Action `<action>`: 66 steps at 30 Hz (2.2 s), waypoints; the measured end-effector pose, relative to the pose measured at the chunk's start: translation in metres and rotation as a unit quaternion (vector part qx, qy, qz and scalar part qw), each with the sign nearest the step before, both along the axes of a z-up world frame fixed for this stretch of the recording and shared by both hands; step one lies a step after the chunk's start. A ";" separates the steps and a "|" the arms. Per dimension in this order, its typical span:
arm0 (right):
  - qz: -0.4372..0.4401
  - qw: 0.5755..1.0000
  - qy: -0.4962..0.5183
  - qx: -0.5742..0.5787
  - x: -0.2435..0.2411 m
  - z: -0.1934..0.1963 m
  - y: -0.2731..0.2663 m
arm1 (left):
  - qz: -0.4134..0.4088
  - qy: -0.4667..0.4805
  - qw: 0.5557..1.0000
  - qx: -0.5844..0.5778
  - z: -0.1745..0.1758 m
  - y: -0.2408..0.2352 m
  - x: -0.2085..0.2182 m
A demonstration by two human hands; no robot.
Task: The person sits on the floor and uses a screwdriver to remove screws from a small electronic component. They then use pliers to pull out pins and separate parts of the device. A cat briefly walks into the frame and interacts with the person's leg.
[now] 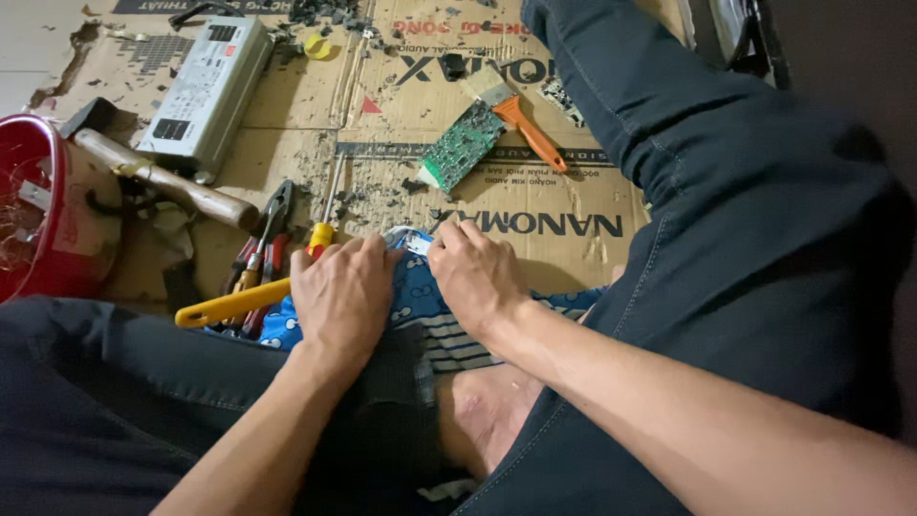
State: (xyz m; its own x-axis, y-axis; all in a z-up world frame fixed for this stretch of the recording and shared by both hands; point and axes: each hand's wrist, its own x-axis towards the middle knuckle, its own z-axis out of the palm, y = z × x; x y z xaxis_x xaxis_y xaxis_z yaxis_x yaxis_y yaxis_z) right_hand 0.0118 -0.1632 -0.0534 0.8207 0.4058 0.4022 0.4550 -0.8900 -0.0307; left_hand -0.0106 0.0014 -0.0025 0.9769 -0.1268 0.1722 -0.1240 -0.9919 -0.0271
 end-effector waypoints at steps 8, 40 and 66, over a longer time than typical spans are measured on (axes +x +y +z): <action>0.010 1.000 0.017 0.001 -0.001 0.006 -0.001 | 0.084 -0.004 0.996 -0.002 -0.023 -0.002 0.009; 0.021 0.992 0.108 -0.059 -0.013 0.058 0.000 | -0.001 -0.012 1.000 -0.026 -0.028 0.014 0.008; -0.186 0.863 0.355 0.308 -0.004 0.091 -0.005 | -0.003 -0.040 0.994 -0.105 0.020 -0.013 0.009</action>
